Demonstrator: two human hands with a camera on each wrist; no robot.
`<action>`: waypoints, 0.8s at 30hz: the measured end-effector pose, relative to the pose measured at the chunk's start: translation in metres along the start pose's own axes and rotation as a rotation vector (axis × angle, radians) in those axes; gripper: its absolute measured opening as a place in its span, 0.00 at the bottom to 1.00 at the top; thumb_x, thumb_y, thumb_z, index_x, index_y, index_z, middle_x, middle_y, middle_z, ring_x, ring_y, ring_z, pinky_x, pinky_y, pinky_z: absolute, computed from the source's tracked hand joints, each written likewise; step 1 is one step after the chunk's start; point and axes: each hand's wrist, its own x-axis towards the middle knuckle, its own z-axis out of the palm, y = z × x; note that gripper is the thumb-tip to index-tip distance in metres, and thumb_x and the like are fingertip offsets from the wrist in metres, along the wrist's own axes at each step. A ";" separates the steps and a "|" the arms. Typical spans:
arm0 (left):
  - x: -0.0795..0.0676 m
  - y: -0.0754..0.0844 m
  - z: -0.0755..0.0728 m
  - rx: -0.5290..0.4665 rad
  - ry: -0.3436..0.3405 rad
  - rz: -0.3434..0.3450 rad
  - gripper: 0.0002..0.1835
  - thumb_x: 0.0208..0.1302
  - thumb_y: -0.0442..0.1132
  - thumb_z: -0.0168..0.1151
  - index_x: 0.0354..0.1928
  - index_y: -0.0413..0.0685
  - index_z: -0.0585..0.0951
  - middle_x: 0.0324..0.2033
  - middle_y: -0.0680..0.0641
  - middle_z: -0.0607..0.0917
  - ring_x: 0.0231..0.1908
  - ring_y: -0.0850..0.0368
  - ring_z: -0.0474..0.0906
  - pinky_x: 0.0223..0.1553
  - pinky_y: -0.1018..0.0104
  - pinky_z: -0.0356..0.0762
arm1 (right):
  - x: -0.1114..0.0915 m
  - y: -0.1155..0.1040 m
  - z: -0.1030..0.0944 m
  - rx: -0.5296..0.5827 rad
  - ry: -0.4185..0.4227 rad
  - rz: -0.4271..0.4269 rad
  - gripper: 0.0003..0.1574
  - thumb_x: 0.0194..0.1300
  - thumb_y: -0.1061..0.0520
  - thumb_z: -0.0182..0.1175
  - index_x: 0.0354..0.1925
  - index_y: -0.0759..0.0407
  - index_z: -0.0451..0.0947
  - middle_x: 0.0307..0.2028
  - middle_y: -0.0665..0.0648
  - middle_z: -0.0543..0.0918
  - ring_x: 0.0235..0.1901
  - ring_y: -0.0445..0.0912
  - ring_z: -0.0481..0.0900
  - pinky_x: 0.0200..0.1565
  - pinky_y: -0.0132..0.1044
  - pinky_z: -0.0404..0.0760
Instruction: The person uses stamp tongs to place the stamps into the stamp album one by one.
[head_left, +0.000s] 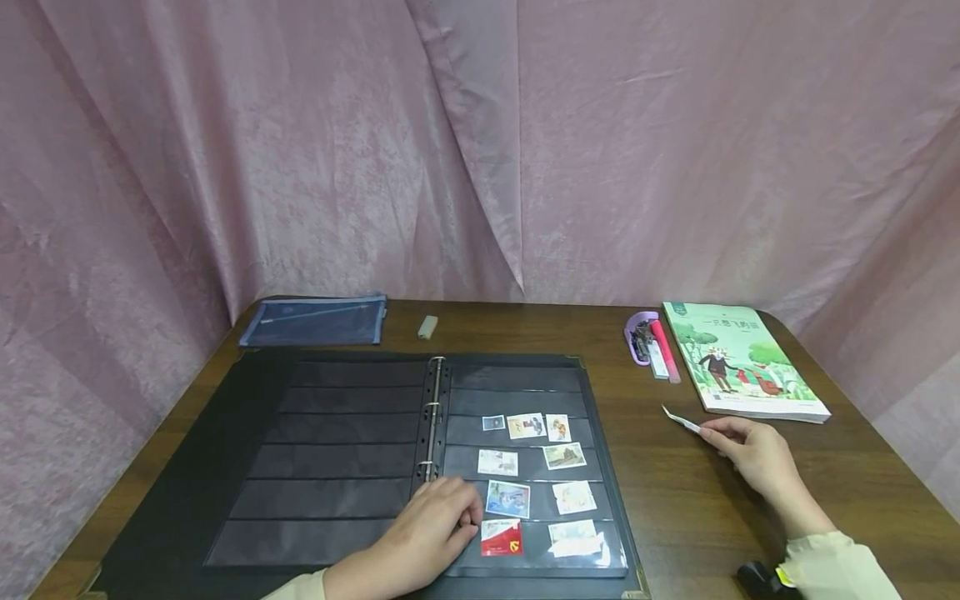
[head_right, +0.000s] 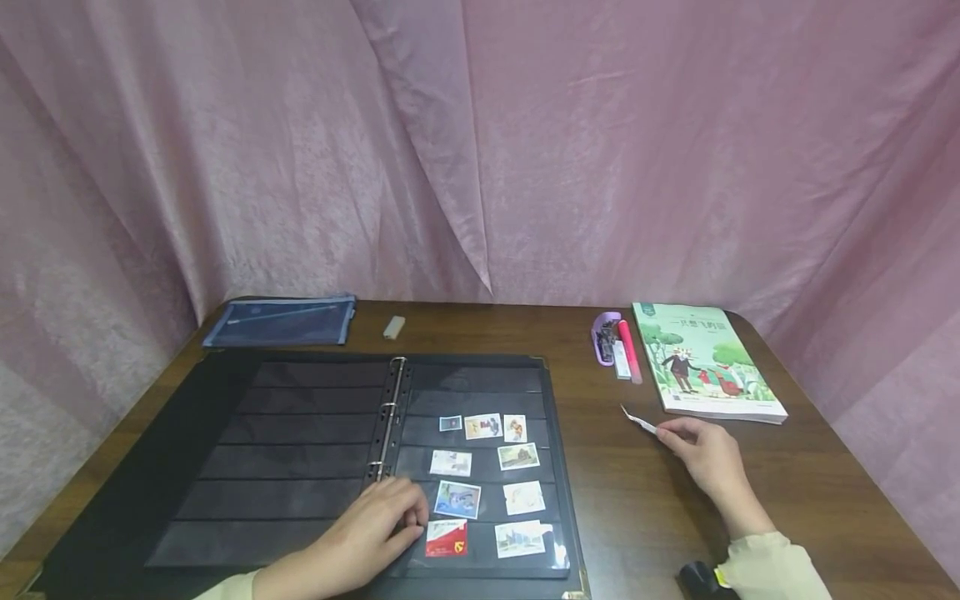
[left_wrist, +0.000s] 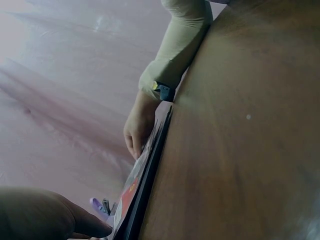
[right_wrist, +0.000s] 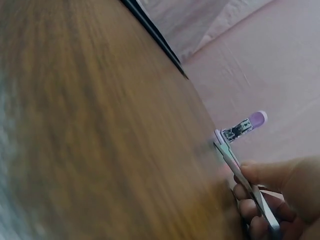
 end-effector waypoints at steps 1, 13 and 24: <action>0.000 0.000 0.000 -0.002 -0.007 -0.005 0.11 0.51 0.38 0.63 0.25 0.60 0.70 0.23 0.65 0.67 0.29 0.72 0.61 0.35 0.74 0.61 | 0.000 0.000 0.000 -0.016 0.014 -0.010 0.16 0.58 0.47 0.59 0.35 0.57 0.82 0.21 0.53 0.82 0.20 0.30 0.68 0.25 0.31 0.64; 0.000 0.000 0.000 0.012 -0.006 -0.004 0.11 0.51 0.38 0.63 0.26 0.61 0.70 0.23 0.65 0.67 0.29 0.72 0.61 0.35 0.74 0.61 | 0.000 -0.002 0.002 -0.039 0.047 -0.042 0.11 0.54 0.49 0.62 0.31 0.55 0.83 0.14 0.46 0.72 0.16 0.32 0.59 0.21 0.31 0.58; 0.000 0.000 0.000 0.006 -0.023 -0.009 0.11 0.52 0.38 0.63 0.26 0.61 0.69 0.24 0.65 0.67 0.30 0.72 0.62 0.36 0.73 0.61 | -0.001 -0.001 0.006 -0.117 0.163 -0.212 0.04 0.50 0.55 0.66 0.27 0.54 0.83 0.29 0.55 0.84 0.22 0.32 0.66 0.25 0.34 0.66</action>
